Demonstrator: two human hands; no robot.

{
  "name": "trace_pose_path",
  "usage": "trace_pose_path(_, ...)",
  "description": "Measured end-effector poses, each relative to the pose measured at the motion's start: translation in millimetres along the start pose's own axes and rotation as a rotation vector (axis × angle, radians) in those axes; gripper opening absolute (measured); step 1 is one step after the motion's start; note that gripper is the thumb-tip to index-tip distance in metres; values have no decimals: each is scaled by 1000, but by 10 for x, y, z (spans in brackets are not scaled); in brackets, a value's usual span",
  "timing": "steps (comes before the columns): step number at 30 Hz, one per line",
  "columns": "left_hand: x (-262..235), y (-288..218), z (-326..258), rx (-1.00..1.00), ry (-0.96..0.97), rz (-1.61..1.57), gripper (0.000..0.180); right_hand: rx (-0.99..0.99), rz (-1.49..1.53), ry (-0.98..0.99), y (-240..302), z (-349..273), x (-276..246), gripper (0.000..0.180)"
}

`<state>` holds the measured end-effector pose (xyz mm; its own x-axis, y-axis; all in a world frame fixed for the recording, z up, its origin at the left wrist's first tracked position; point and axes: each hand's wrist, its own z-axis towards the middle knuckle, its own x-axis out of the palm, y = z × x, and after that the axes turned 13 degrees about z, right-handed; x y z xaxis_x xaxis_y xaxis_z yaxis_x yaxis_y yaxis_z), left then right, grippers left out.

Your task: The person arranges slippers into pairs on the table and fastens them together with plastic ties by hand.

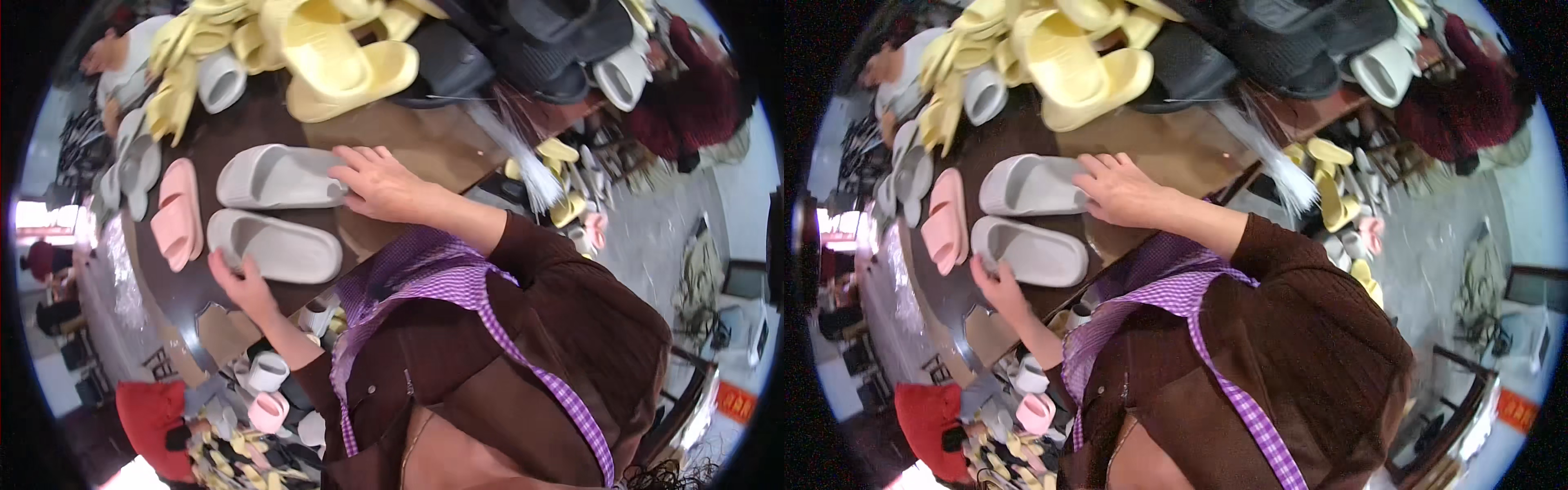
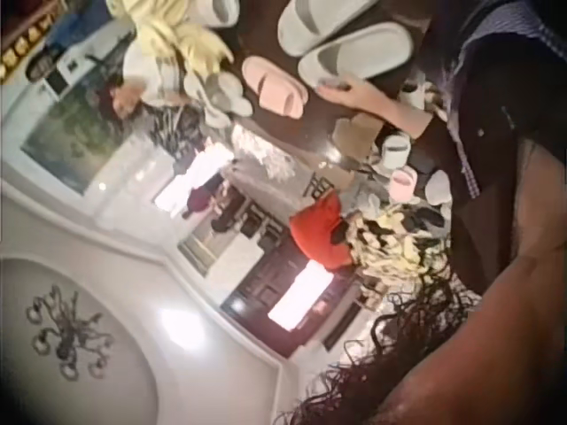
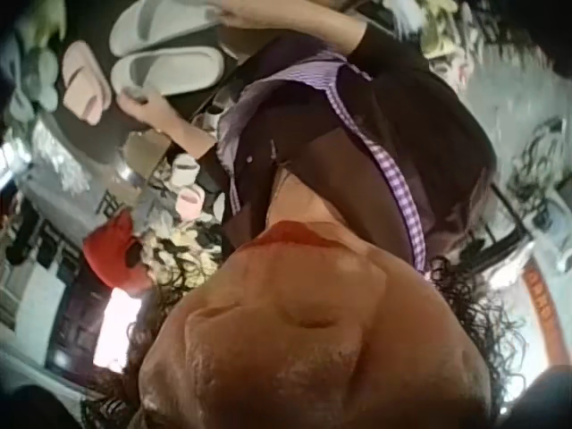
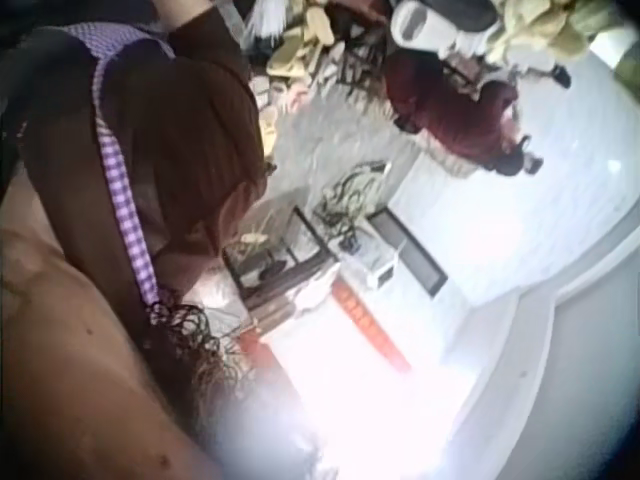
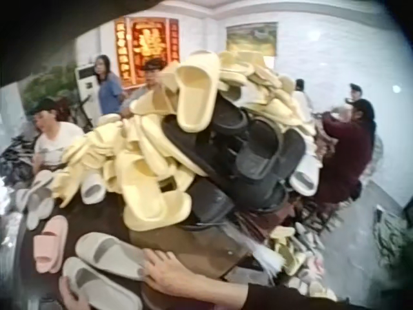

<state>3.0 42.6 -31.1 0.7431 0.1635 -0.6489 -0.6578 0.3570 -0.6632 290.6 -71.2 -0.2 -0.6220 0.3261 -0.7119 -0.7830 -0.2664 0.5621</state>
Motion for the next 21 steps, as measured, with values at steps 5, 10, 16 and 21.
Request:
trace_pose_path(5,5,-245,-218,33,-68,134,47,134,193,-152,-17,-468,-382,22)
trace_pose_path(10,-54,-518,-305,82,-125,201,43,324,136,-195,-39,-861,-682,21)
trace_pose_path(16,-115,-656,-275,196,-163,226,42,290,-133,-379,-191,-798,-875,25)
trace_pose_path(21,-21,-707,-216,271,-177,293,43,342,-338,-359,-530,-670,-861,28)
